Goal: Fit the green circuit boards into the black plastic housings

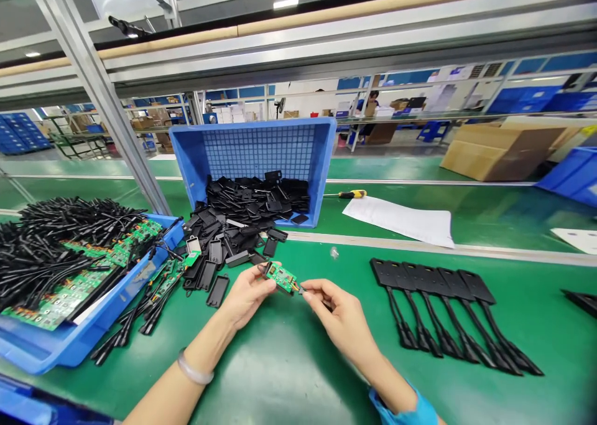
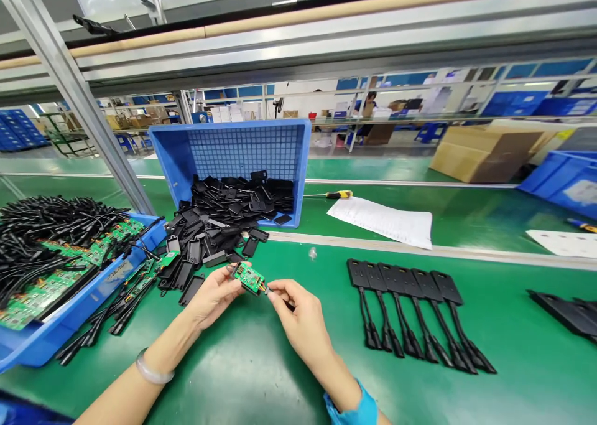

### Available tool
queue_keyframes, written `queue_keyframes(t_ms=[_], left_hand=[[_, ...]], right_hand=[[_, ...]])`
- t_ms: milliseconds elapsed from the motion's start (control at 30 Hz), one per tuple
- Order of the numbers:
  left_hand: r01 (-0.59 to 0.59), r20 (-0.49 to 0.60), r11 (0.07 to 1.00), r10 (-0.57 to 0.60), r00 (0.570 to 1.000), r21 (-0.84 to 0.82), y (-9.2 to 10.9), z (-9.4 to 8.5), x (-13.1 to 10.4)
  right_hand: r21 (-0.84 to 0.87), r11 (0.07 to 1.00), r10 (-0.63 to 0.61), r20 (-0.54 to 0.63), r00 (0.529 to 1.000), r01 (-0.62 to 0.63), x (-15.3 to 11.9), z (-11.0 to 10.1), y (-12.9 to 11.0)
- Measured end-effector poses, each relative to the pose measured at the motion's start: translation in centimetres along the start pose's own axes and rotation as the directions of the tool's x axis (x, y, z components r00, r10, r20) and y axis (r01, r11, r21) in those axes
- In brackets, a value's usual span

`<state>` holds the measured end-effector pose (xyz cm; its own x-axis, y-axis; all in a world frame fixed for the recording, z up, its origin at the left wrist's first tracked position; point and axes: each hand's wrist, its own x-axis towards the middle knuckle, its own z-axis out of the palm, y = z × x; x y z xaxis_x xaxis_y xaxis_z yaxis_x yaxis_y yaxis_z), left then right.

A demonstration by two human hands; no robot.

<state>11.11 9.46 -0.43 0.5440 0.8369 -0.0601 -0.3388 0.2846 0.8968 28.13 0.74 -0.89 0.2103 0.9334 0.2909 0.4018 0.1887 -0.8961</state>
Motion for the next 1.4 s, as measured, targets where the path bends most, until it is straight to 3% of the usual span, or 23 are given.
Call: queue_keyframes(t_ms=[233,533,733,900,1033,1200,1400], left_hand=[[0.084,0.104,0.989,-0.072,0.992,-0.123,-0.1,-0.2,-0.6],[0.07,0.046,0.995,-0.067,0.997,-0.078,-0.8,0.1,-0.7],[0.06,0.094,0.996,-0.054,0.994,-0.068,-0.8,0.2,-0.8],[0.008,-0.029,0.998,-0.01,1.0,-0.068,-1.7,0.8,-0.7],[-0.036,-0.127,0.999,0.036,0.991,-0.003,-2.3,1.1,-0.5],[-0.083,-0.16,0.991,0.099,0.982,0.103,-2.4,1.2,-0.7],[-0.1,-0.149,0.967,0.137,0.979,0.235,-3.0,1.3,-0.9]], right_hand=[[0.053,0.998,0.017,0.013,1.0,-0.017,-0.1,0.9,0.1],[-0.073,0.996,-0.052,-0.025,0.998,0.05,-0.6,1.1,-0.5],[-0.084,0.996,-0.042,0.009,0.999,0.043,-0.5,1.1,-0.2],[-0.108,0.993,-0.047,0.043,0.998,0.052,-0.6,1.5,0.2],[-0.056,0.997,0.062,0.081,0.995,-0.057,-0.5,1.8,0.5],[-0.097,0.991,0.111,0.186,0.976,-0.094,-0.3,2.1,0.5],[0.034,0.991,0.119,0.173,0.978,-0.127,-0.5,2.7,0.6]])
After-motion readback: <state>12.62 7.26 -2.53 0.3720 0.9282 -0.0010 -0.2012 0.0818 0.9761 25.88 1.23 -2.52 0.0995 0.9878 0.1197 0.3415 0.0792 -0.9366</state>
